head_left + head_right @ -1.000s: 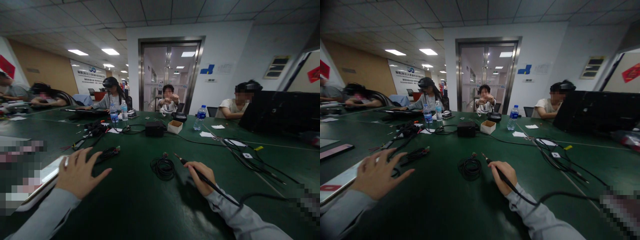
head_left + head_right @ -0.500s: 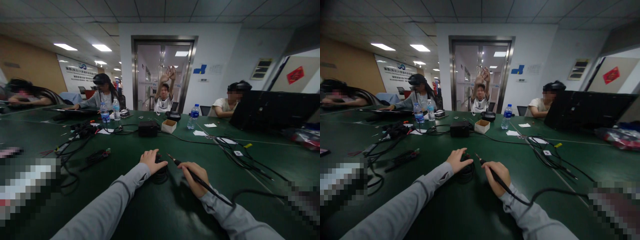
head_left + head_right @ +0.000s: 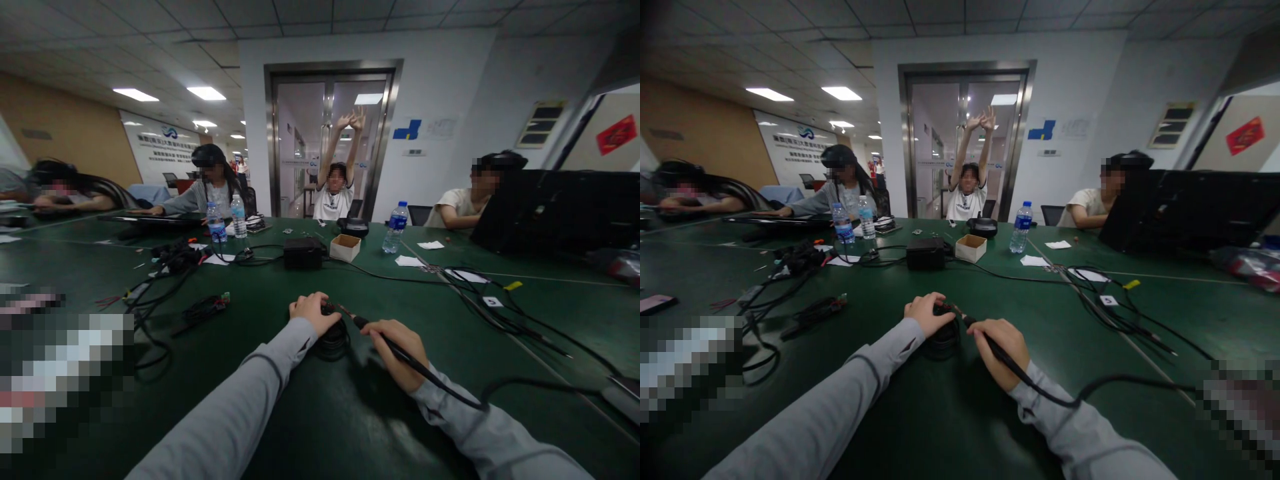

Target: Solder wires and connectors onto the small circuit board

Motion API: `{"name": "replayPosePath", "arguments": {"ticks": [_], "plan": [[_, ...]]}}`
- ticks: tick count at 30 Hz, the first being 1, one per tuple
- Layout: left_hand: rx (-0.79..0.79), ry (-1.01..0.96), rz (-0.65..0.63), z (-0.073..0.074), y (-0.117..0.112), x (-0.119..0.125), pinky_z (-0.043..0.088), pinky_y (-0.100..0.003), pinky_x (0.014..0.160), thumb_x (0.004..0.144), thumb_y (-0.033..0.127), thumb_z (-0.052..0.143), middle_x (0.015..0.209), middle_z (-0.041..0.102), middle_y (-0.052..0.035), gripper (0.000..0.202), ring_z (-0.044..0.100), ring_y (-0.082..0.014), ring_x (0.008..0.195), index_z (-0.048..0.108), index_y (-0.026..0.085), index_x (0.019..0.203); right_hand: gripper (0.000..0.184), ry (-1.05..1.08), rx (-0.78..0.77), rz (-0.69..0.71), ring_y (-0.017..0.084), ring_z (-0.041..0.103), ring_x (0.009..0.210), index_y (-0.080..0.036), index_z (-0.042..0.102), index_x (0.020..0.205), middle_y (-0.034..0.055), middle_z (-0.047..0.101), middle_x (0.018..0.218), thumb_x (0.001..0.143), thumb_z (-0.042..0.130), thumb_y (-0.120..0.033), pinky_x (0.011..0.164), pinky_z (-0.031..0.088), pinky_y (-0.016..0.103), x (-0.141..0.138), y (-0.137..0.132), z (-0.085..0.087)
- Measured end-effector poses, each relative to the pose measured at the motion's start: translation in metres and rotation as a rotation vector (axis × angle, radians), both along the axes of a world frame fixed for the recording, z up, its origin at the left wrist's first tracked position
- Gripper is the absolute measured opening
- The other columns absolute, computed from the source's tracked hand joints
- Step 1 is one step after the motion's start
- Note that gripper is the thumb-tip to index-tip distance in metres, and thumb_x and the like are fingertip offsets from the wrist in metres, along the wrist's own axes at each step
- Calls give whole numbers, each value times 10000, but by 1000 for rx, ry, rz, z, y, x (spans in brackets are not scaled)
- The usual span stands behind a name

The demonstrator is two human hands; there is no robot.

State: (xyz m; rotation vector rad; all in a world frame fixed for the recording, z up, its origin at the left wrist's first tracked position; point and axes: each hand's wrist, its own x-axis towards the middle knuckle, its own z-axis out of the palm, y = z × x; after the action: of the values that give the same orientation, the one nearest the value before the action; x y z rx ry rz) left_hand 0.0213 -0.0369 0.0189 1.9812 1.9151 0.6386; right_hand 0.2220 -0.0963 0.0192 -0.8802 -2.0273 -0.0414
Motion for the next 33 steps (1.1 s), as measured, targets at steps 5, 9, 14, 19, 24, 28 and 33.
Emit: {"name": "replayPosePath", "arguments": {"ticks": [5,9,14,19,24,28,33], "plan": [[7,46,31,1,8,4,453,-423,914,739,473,628,1106,693,-32,312,592,-273,1083,647,272,977,251,46,33,-11,171,688,687,-228,683,830,27,729,767,940,459,-256,682,527,272,2,0,0],[91,23,-16,-8,9,5,475,-356,855,756,344,641,1008,690,-8,221,622,-221,978,651,282,967,256,39,14,-26,172,685,680,-225,682,823,32,727,762,936,453,-248,675,527,272,1,-4,6],[122,-122,-31,-14,10,-1,485,-259,775,719,245,705,946,644,-1,251,628,-156,879,685,275,967,216,52,66,39,160,669,672,-211,665,841,28,713,745,932,469,-209,655,503,266,1,-7,8],[136,-261,-35,-19,15,-7,494,-215,751,689,129,714,910,623,-12,257,617,-114,779,720,216,930,215,17,81,90,150,642,651,-213,652,834,15,696,713,925,464,-162,655,475,273,1,-8,6],[167,-311,-57,-23,17,-8,514,-219,765,671,88,706,893,604,-8,251,623,-108,762,730,211,889,215,-21,79,132,147,620,637,-209,650,838,12,678,696,930,460,-167,656,444,276,-2,-6,3],[176,-343,-72,-24,18,-8,527,-223,785,658,58,703,922,590,-9,263,647,-109,786,721,206,874,214,-51,71,155,142,611,635,-202,646,841,16,665,694,932,455,-169,656,430,269,-5,-5,4],[175,-411,-81,-27,19,-7,533,-208,784,654,32,699,1024,585,-26,274,675,-102,808,714,193,875,216,-84,68,164,139,598,632,-197,645,863,15,639,681,936,445,-163,644,415,263,-6,-7,7]]}}
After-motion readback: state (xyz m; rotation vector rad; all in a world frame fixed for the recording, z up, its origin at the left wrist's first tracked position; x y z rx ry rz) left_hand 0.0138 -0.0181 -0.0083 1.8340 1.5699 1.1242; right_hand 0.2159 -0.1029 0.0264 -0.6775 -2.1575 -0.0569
